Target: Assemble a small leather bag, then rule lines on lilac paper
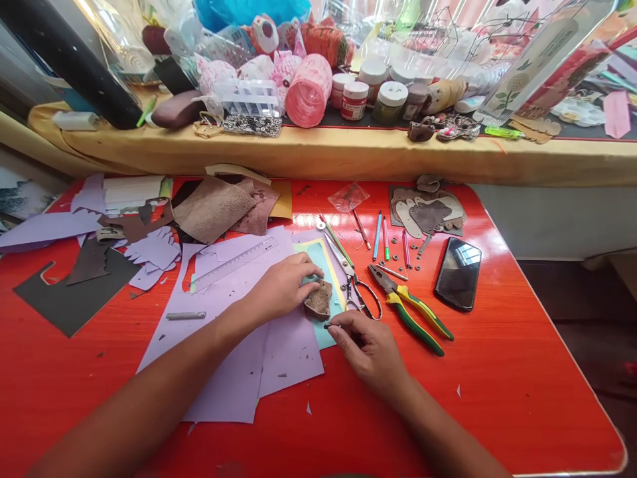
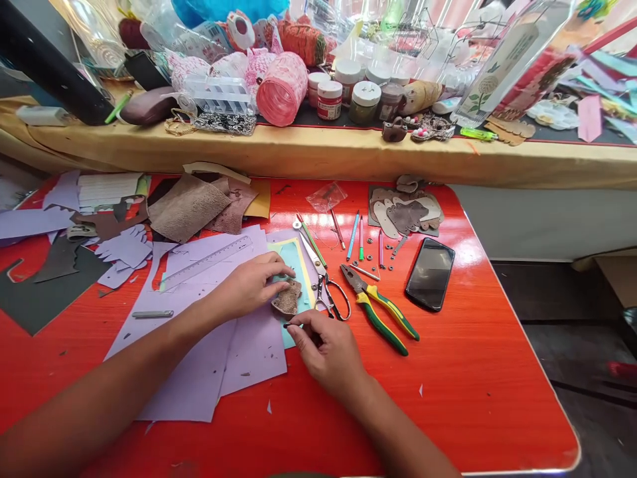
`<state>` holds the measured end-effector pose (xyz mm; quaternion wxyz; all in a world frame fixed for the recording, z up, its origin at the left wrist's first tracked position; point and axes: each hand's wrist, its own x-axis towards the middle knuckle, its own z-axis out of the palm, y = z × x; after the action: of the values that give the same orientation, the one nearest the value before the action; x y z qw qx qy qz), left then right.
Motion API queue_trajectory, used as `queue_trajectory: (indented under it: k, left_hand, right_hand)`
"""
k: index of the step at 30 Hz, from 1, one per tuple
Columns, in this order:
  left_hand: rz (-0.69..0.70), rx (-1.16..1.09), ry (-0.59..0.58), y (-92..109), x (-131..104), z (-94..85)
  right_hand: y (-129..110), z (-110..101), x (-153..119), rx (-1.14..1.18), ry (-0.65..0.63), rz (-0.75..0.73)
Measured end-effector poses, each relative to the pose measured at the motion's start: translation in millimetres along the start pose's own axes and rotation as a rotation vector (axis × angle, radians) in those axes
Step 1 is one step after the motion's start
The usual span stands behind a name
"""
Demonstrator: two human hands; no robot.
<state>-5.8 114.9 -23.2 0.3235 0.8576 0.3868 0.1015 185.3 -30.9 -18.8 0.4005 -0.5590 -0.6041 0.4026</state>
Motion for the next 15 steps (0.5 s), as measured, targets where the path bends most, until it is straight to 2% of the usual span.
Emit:
queue_trajectory:
  k: [6,12,15]
  left_hand:
    - [-0.029,-0.115,-0.009,6,-2,-5.8]
    - [-0.131,-0.290,-0.064,0,-13,-5.7]
    - [-0.131,-0.308,-0.075,-3,-17,-4.4]
  right_hand:
    - [-8,-8,6,-0.199,-0.046,-0.059]
    - [-9,-10,17,-0.384,-0.101,-0.133]
    - [-9,-6,26,-0.486,-0.114,-0.212]
